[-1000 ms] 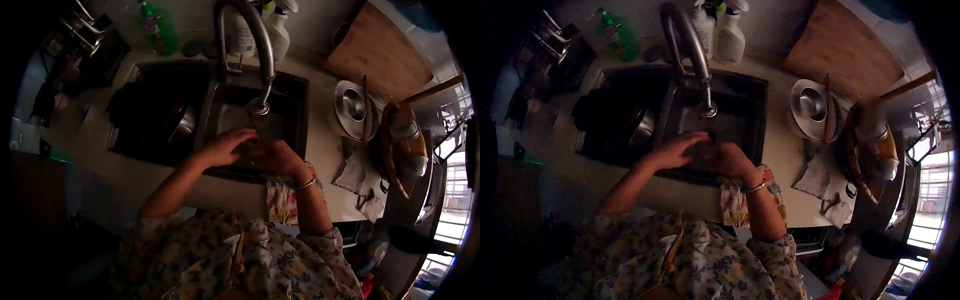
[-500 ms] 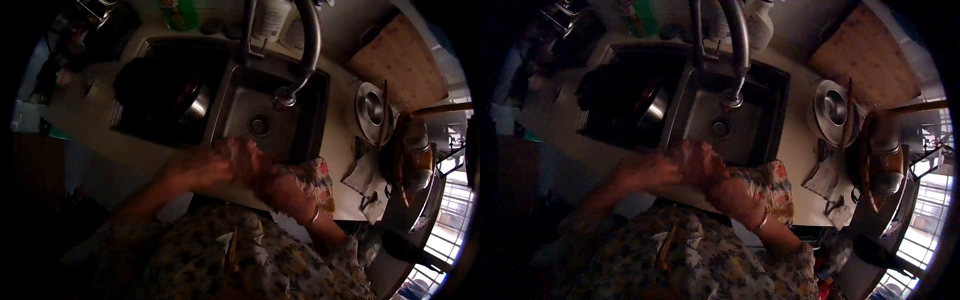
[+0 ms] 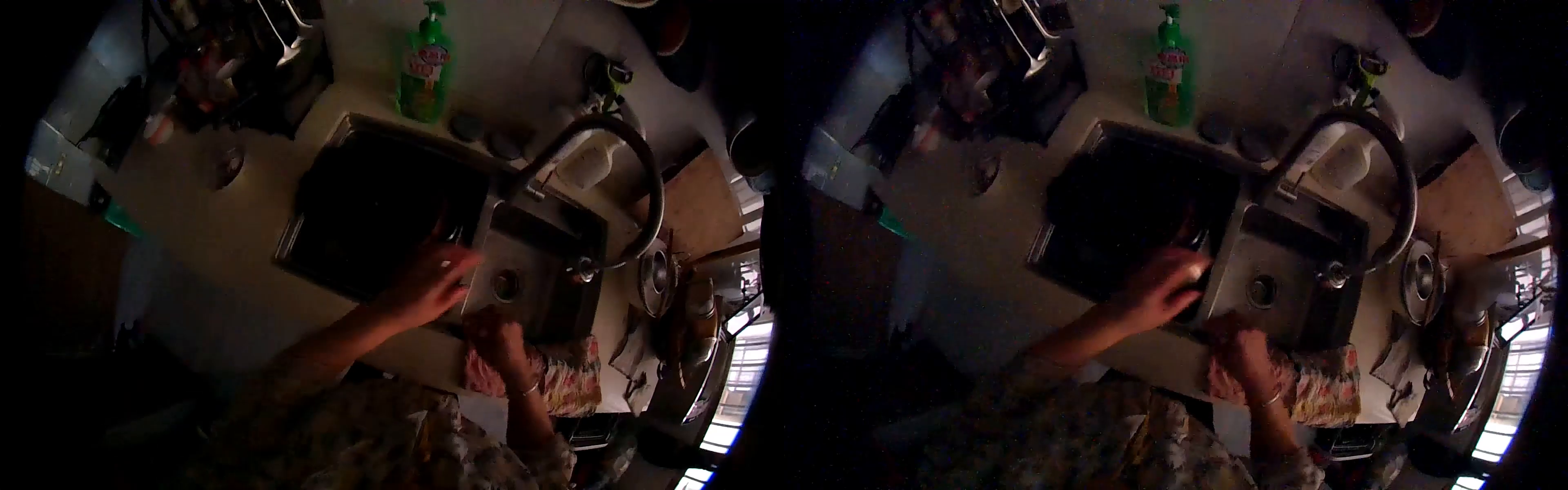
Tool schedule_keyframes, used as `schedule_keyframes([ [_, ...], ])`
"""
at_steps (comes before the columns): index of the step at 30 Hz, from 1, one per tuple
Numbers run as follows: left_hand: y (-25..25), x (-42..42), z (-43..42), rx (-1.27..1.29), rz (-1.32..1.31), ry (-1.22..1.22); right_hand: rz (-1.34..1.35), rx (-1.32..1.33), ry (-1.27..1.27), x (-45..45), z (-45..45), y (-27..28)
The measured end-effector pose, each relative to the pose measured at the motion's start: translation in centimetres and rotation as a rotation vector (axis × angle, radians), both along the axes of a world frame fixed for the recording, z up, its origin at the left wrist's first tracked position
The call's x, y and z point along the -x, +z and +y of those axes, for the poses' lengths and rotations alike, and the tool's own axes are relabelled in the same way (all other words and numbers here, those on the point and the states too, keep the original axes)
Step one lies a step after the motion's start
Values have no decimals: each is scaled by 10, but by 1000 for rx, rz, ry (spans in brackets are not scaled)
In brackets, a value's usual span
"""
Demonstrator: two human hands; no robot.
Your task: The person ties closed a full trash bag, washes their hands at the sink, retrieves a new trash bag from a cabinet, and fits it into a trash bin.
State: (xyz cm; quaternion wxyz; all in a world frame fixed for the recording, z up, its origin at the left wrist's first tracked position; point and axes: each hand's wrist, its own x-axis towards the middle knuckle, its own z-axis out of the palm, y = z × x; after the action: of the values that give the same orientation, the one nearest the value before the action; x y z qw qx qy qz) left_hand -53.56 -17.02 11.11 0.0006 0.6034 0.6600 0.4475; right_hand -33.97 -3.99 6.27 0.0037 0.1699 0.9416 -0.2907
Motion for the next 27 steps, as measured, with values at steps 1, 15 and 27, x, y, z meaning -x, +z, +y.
schedule_keyframes([
  [1, -1, 13, -31, -72, -9, 126, 160, 409, -202, 12, -20, 11],
  [15, -14, 103, -91, 104, -40, 681, 660, 133, 202, 303, -35, 75],
  [27, 82, 102, -116, -222, -35, 798, 822, 703, 265, 285, -72, 233],
])
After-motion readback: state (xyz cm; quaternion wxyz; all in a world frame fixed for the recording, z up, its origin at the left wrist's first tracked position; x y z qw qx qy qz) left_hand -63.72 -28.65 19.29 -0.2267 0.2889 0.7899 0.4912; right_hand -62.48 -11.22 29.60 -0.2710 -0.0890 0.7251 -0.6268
